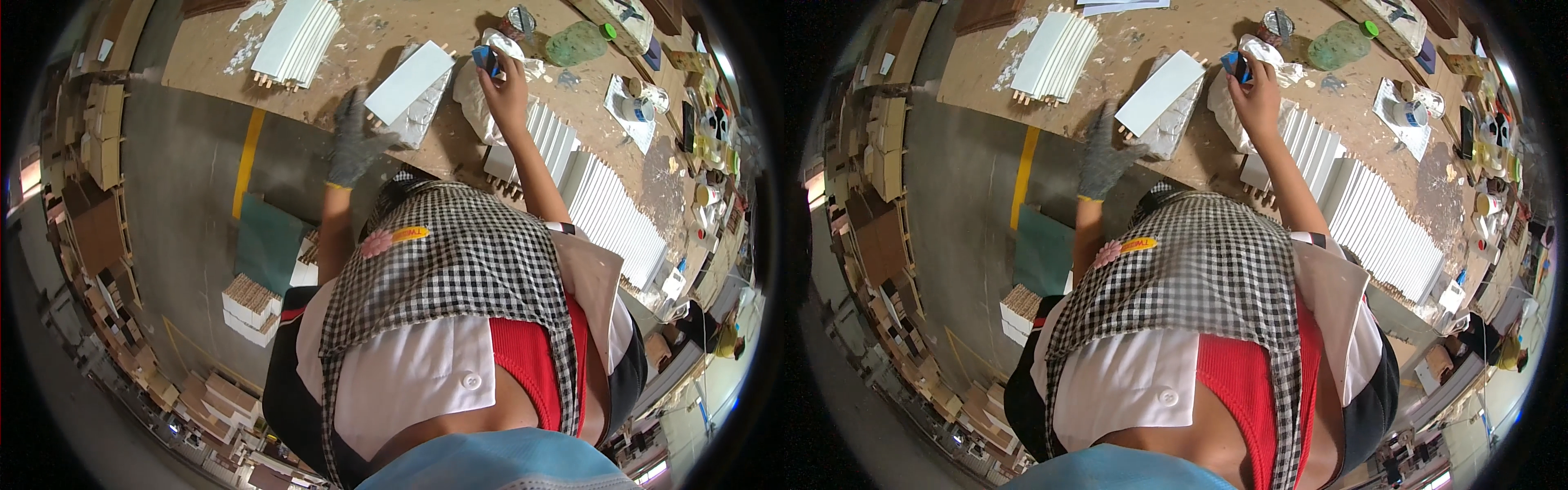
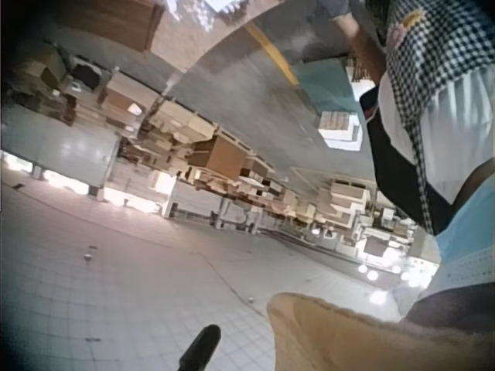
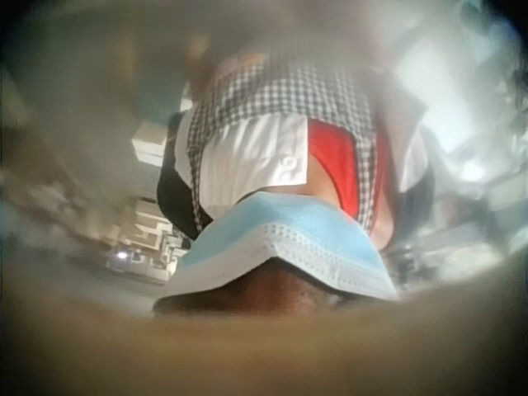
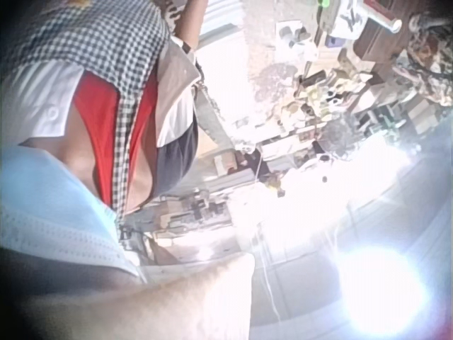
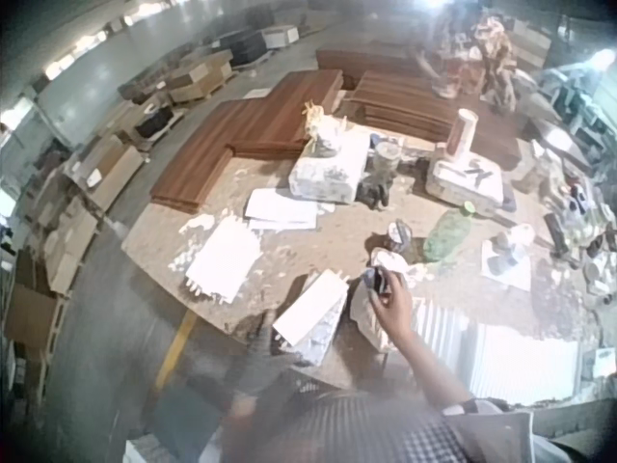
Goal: The person wipes white wooden pieces with a cloth and applies a substance using a small applicator.
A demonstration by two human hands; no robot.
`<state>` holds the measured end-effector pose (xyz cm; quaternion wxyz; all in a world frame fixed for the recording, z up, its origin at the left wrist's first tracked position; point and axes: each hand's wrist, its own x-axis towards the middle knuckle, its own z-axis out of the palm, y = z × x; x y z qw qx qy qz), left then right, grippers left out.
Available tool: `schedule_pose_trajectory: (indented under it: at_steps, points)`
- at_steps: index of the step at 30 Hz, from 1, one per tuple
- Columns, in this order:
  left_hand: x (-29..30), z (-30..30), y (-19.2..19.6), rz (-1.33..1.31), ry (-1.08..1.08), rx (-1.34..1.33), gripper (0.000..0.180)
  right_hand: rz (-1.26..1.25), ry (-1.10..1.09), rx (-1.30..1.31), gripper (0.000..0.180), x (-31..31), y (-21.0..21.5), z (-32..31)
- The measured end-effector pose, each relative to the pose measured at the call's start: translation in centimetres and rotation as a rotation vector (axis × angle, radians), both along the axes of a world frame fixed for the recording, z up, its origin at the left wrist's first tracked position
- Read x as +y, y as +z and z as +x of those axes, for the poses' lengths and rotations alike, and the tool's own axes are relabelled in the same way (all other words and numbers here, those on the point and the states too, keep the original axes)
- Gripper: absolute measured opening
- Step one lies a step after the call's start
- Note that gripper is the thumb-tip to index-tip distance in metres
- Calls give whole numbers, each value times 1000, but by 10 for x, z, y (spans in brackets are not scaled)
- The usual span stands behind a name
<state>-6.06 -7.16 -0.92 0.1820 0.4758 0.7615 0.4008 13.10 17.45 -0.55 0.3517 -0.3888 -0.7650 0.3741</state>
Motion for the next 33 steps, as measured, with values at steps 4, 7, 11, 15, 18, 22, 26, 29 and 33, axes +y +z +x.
schedule_pose_trajectory:
  at_steps: [4,7,11,15,18,22,26,29,33]
  points:
    - [22,10,-11,12,-33,-12,99,-96,58,91,47,-10,13,-1]
    - [22,11,6,-66,-51,-75,93,-8,283,83,47,-26,16,2]
    - [12,7,-6,45,-116,-31,88,170,576,-113,58,-70,21,1]
    - [11,3,-11,-32,-107,-157,75,277,692,-137,62,-86,16,-6]
    - [11,2,-14,-8,-116,-163,71,379,659,-230,63,-80,23,-9]
    - [17,7,-9,-48,-79,-213,71,350,545,-205,62,-74,16,-7]
    - [21,11,-10,-17,-66,-244,69,344,629,-214,64,-73,11,-6]
    - [21,9,-13,26,-110,-27,69,301,411,-142,58,-54,8,-1]
    - [35,24,-3,-65,-78,190,66,239,189,-109,49,-29,-1,9]
